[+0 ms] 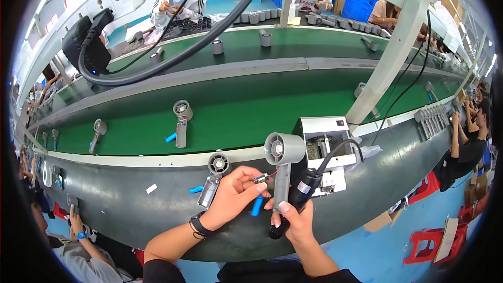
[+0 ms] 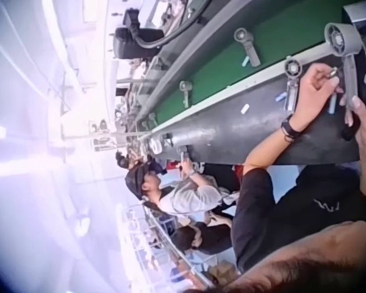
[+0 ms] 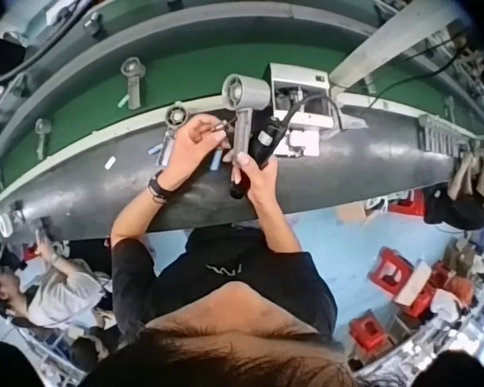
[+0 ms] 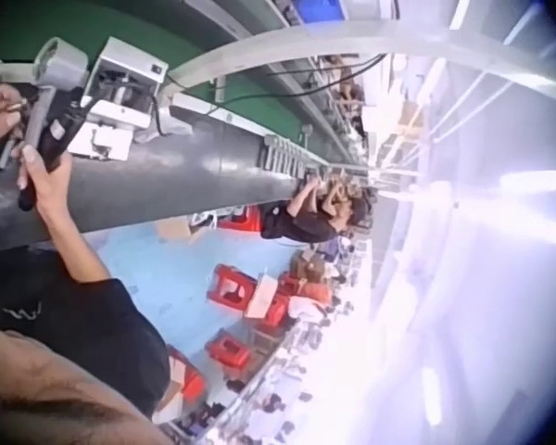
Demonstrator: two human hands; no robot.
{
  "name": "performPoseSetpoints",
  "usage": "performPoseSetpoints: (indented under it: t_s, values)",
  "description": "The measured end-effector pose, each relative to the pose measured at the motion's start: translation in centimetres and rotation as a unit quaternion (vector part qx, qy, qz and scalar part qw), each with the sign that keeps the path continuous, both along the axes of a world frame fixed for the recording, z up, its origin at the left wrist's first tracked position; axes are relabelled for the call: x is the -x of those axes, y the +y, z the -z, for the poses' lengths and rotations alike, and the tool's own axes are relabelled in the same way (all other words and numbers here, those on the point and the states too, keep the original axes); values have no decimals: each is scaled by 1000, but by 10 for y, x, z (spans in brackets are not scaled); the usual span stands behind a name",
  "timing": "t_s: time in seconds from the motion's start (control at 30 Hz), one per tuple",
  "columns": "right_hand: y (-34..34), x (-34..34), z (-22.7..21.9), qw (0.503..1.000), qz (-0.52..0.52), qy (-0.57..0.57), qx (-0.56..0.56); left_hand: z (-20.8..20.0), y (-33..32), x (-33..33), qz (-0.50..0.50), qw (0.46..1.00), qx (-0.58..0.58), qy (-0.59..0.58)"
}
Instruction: The person assembles electronic components into a metal housing using an electric screwdriver to secure screws.
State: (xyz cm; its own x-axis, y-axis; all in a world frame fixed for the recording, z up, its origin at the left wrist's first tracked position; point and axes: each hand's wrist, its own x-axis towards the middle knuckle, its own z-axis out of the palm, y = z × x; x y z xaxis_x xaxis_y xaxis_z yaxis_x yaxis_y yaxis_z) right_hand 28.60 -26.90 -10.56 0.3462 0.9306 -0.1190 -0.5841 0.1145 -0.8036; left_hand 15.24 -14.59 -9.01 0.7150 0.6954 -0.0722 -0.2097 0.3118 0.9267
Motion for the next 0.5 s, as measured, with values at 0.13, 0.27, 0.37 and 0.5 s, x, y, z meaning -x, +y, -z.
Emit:
performPoseSetpoints:
  t_s: [0.13, 0.27, 0.37, 0.5]
  values:
    - [-4, -14, 4, 999, 22, -39, 14, 3, 3, 6, 70, 997, 25, -8]
    - [-7, -16, 5, 998, 38, -54, 14, 5, 4, 6, 98, 995, 23, -3]
    - [-7, -16, 5, 997, 30, -75, 19, 6, 2, 5, 95, 994, 47, 22]
    - [-7, -15, 4, 993, -8, -113, 26, 7, -4, 4, 80, 992, 97, 16]
